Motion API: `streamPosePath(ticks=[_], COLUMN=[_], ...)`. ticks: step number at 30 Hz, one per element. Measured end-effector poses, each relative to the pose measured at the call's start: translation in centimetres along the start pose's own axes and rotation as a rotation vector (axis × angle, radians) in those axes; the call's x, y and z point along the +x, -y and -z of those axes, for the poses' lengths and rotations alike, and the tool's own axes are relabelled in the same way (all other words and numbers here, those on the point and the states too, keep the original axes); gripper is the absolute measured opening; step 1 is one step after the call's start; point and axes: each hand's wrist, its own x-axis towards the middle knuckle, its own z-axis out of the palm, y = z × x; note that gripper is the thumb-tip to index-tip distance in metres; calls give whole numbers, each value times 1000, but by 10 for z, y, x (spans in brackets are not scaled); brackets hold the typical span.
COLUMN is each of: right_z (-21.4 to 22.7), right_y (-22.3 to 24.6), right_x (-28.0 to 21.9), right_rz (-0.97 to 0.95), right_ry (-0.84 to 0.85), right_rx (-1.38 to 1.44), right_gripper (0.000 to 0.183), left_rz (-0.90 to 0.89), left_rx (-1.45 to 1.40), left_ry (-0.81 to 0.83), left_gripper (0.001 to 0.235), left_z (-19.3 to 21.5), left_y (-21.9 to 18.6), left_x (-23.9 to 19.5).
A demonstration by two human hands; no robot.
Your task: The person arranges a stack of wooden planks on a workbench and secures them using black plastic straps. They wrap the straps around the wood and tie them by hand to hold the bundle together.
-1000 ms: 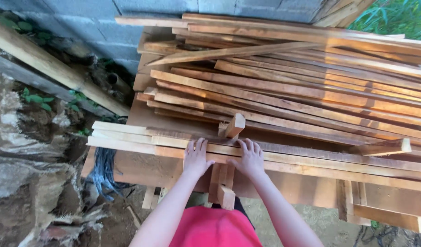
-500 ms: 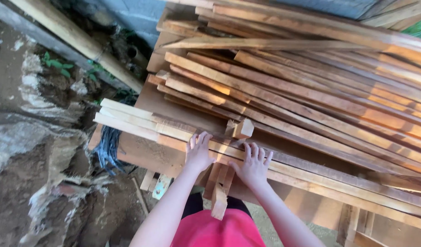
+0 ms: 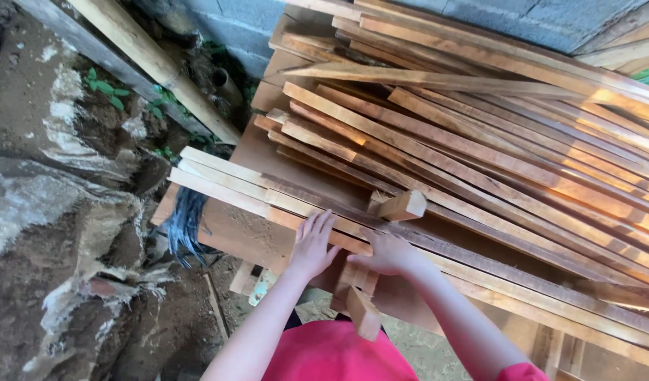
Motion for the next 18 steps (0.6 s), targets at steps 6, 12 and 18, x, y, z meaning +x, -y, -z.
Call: streamPosePath(ticks=[6, 12, 18], right_z=[56, -5, -34], right_y=[106, 122, 164], right_x=[31, 154, 156], right_rz=[83, -100, -304], right_ry=[90, -12, -247], right_rx=[123, 3, -121], right_gripper=[96, 94, 73], left_rz=[0, -199, -258], left_rx=[215, 260, 228], left_ry=[-126, -73, 29], left_gripper=[70, 61, 69], left_z=[35, 69, 84], left_y=[90, 136, 173], left_x=[8, 5, 1])
